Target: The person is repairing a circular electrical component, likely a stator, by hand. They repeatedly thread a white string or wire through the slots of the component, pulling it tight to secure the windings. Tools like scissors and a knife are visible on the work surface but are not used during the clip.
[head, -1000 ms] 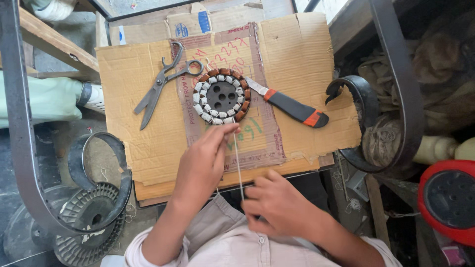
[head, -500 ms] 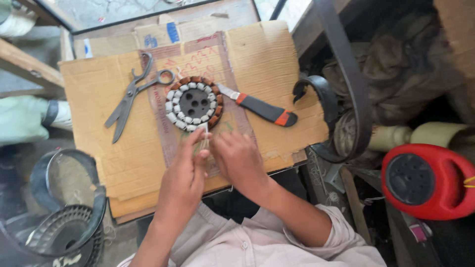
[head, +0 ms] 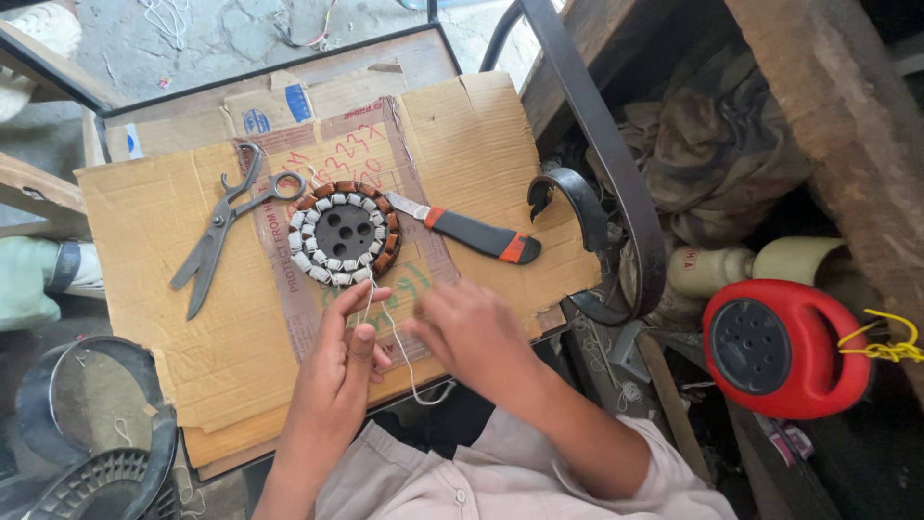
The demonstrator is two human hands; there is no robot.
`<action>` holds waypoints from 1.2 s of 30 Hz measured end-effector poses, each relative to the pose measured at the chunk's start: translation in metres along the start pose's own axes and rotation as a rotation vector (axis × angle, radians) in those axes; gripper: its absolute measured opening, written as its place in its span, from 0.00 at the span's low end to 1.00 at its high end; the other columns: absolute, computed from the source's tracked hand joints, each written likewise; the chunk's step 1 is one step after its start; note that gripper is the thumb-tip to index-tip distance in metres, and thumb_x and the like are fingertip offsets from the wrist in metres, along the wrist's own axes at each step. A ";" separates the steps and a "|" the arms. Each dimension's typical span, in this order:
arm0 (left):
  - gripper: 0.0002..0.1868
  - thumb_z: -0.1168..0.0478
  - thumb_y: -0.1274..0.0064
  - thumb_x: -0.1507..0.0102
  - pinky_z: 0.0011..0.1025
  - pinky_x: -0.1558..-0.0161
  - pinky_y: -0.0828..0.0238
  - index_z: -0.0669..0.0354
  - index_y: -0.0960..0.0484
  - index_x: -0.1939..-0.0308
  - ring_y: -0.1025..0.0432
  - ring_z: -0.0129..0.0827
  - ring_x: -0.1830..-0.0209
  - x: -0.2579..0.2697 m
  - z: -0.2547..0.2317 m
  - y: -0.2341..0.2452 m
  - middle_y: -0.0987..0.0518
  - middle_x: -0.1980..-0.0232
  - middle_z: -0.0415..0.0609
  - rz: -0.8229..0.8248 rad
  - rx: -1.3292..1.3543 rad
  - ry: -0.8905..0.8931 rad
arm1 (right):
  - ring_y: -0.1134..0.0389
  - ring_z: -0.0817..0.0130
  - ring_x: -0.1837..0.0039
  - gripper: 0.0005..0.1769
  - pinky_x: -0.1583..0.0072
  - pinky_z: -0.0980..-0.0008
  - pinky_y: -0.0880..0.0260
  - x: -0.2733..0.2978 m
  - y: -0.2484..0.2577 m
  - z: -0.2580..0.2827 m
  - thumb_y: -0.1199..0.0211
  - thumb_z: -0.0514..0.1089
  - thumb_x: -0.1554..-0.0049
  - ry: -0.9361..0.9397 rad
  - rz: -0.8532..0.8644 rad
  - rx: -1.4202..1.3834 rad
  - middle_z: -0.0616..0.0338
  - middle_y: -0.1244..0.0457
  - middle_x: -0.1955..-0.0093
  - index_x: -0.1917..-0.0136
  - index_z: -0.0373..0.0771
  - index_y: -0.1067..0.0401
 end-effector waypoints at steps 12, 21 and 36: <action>0.29 0.48 0.62 0.29 0.28 0.54 0.25 0.60 0.38 0.28 0.24 0.28 0.58 -0.003 0.004 0.002 0.23 0.33 0.48 0.004 -0.023 -0.089 | 0.33 0.56 0.53 0.08 0.51 0.57 0.38 0.017 -0.008 0.004 0.35 0.42 0.45 0.233 0.081 -0.140 0.56 0.38 0.60 0.59 0.39 0.32; 0.29 0.48 0.56 0.30 0.40 0.37 0.35 0.58 0.34 0.29 0.28 0.50 0.36 0.001 -0.010 -0.006 0.23 0.34 0.54 0.005 -0.444 -0.188 | 0.33 0.59 0.56 0.08 0.51 0.58 0.38 0.056 -0.001 0.010 0.35 0.44 0.47 0.391 0.515 -0.174 0.60 0.37 0.65 0.65 0.42 0.31; 0.29 0.51 0.51 0.32 0.39 0.36 0.36 0.62 0.33 0.30 0.32 0.51 0.32 0.002 -0.017 -0.010 0.27 0.32 0.59 -0.017 -0.361 -0.223 | 0.34 0.49 0.50 0.13 0.50 0.54 0.35 -0.008 -0.016 0.008 0.37 0.49 0.42 0.012 -0.141 -0.052 0.52 0.35 0.55 0.52 0.36 0.29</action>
Point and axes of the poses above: each hand's wrist, its own x-axis away from the middle knuckle, its own y-axis out of the back of the hand, z = x × y, the point moved 2 cm from there along -x, towards the middle knuckle
